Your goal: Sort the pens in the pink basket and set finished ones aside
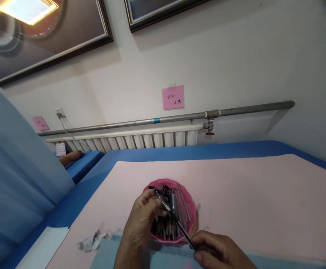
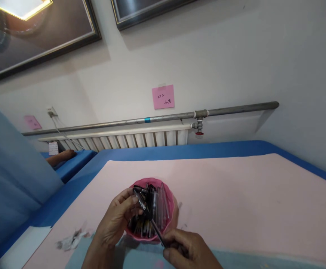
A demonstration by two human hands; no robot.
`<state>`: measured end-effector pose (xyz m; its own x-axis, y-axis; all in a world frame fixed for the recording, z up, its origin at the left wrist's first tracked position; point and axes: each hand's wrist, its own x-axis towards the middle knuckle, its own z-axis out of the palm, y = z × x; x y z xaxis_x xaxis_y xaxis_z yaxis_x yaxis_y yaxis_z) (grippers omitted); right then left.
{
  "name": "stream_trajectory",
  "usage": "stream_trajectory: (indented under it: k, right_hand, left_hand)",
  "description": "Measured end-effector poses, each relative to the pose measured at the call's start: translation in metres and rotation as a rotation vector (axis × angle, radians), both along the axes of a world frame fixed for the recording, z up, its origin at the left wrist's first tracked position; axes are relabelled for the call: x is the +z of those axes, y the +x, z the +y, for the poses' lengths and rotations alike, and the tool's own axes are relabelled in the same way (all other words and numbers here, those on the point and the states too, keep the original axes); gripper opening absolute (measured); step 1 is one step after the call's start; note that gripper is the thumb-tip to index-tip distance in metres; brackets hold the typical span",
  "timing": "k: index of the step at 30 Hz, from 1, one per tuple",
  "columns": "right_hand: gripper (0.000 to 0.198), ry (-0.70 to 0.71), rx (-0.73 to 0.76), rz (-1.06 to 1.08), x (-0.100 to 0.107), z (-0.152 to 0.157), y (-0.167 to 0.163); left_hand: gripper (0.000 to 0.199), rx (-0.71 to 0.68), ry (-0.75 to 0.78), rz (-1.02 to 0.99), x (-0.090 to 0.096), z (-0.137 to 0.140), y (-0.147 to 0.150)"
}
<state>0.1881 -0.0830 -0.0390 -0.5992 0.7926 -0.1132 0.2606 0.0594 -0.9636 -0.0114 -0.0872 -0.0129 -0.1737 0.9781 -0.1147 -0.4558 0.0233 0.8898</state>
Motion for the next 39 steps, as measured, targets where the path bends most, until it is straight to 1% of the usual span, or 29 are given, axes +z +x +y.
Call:
stream_trajectory:
  k: [5, 7, 9, 10, 12, 13, 14, 15, 17, 18, 20, 21, 24, 28, 31, 34, 37, 39]
  right_hand:
    - [0.013, 0.052, -0.039, -0.036, -0.001, -0.002, -0.002]
    - [0.014, 0.074, -0.055, -0.041, -0.001, -0.003, -0.003]
    - [0.015, 0.095, -0.089, -0.047, -0.001, 0.0, -0.002]
    - [0.017, 0.104, -0.118, -0.05, -0.002, 0.003, 0.0]
    - [0.022, 0.123, -0.219, -0.072, -0.002, 0.014, 0.006]
    - [0.025, 0.133, -0.279, -0.1, -0.003, 0.022, 0.012]
    - [0.027, 0.159, -0.383, -0.154, -0.004, 0.031, 0.018]
    - [0.027, 0.197, -0.449, -0.22, -0.005, 0.042, 0.025]
    - [0.025, 0.321, -0.582, -0.341, -0.007, 0.063, 0.04]
    - [0.025, 0.367, -0.609, -0.423, -0.008, 0.074, 0.047]
    - [0.024, 0.409, -0.615, -0.634, -0.009, 0.092, 0.058]
    - [0.023, 0.416, -0.607, -0.672, -0.009, 0.099, 0.062]
    - [0.02, 0.431, -0.595, -0.743, -0.011, 0.114, 0.067]
    - [0.023, 0.469, -0.573, -0.792, -0.015, 0.121, 0.065]
    - [0.026, 0.513, -0.558, -0.79, -0.016, 0.115, 0.062]
    - [0.028, 0.568, -0.55, -0.746, -0.016, 0.102, 0.054]
    - [0.022, 0.627, -0.476, -0.658, -0.016, 0.086, 0.041]
    - [0.019, 0.706, -0.409, -0.541, -0.015, 0.075, 0.031]
  left_hand:
    - [0.016, -0.099, -0.006, 0.105, -0.006, 0.0, 0.011]
    - [0.016, -0.131, -0.018, 0.116, -0.007, 0.001, 0.014]
    - [0.021, -0.135, -0.02, 0.101, -0.006, 0.001, 0.014]
    - [0.025, -0.108, -0.019, 0.093, -0.005, 0.002, 0.012]
    - [0.033, 0.0, -0.026, 0.092, -0.004, 0.003, 0.003]
    - [0.035, 0.07, -0.034, 0.1, -0.004, 0.004, -0.002]
    - [0.035, 0.135, -0.043, 0.112, -0.004, 0.005, -0.007]
    - [0.033, 0.186, -0.054, 0.131, -0.005, 0.005, -0.013]
    - [0.032, 0.246, -0.072, 0.19, -0.009, 0.007, -0.021]
    - [0.031, 0.265, -0.079, 0.233, -0.012, 0.007, -0.023]
    - [0.03, 0.286, -0.09, 0.35, -0.016, 0.008, -0.025]
    - [0.028, 0.291, -0.093, 0.421, -0.018, 0.008, -0.024]
    - [0.021, 0.278, -0.1, 0.656, -0.021, 0.009, -0.019]
    - [0.015, 0.21, -0.074, 0.919, -0.024, 0.01, -0.013]
    - [0.014, 0.143, -0.065, 1.081, -0.026, 0.013, -0.009]
    - [0.013, 0.102, -0.103, 1.278, -0.027, 0.015, -0.004]
    - [0.012, 0.101, -0.16, 1.47, -0.026, 0.016, 0.003]
    - [0.016, 0.102, -0.187, 1.542, -0.024, 0.016, 0.008]
